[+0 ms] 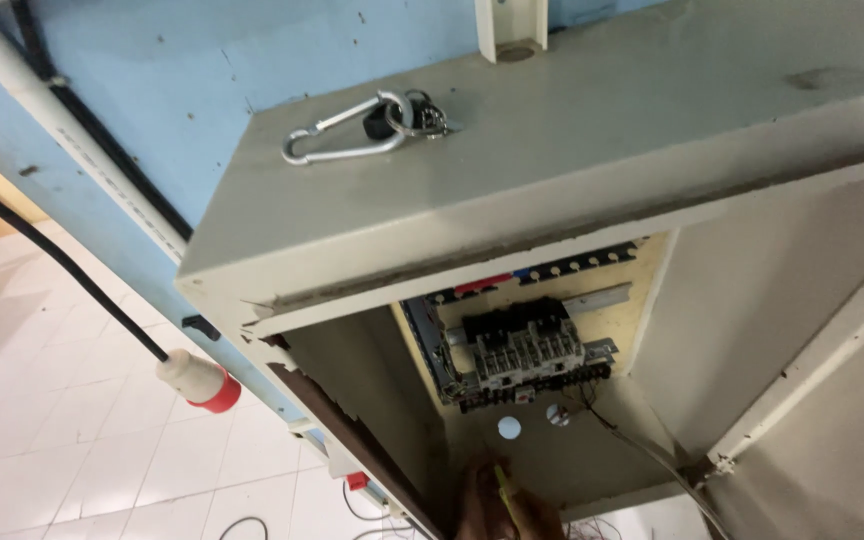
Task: The person uses a green-handled screwdriver to tighten screws on a contactor inside an open electrical panel. They work methodically across multiple terminals, occasionally adjusting their grip and repositioning the tool to reach different screws.
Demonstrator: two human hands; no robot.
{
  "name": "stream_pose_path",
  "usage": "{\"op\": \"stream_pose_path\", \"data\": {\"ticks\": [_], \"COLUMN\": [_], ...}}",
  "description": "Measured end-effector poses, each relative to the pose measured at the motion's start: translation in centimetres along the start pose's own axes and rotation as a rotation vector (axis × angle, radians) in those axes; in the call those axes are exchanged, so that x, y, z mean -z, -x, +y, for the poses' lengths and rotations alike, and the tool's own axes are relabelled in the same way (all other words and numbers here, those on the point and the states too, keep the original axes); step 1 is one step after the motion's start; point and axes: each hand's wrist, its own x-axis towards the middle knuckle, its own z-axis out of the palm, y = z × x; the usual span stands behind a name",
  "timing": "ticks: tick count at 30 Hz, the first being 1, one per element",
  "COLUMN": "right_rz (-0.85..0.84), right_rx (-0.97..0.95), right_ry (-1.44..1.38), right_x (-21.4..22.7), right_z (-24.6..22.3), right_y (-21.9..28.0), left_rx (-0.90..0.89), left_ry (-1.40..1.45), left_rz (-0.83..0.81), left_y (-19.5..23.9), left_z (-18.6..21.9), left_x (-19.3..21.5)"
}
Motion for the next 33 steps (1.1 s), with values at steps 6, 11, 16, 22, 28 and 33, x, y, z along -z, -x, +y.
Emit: {"op": "stream_pose_path", "data": {"ticks": [6,11,16,22,28,33], "right_rz": [-0.257,-0.204,-0.229,-0.147,-0.156,-0.135], "right_rx": [-0.7,-0.842,-0.949,-0.959,-0.989,-1.084], "right_ry": [-0.354,-0.47,-0.493,-0.681,-0.624,-0.79], "right_x": [-2.2,-1.6,-0.4,-2.5,-1.5,-1.6], "right_z": [5.0,4.7,2.7,5.3,3.4,3.4], "right_y": [-1.5,-2.8,-4.8,-3.9,-5.3,-5.4], "left_rx": [0.099,0.018,-0.018,0.026,0.0,-0.01], "left_ry": [0.364,0.309,0.247,0.124,0.207,0.149], "left_rz": [0.059,0.128,0.137,0.174,0.151,0.147], "left_y": [-2.5,-2.7,-5.4,-5.3,-4.3,-5.1], "left_z": [9.7,11.4,9.3,10.5,12.0,11.0], "left_x": [-7.2,-8.9,-9.0,-9.3,-9.3,-9.2]}}
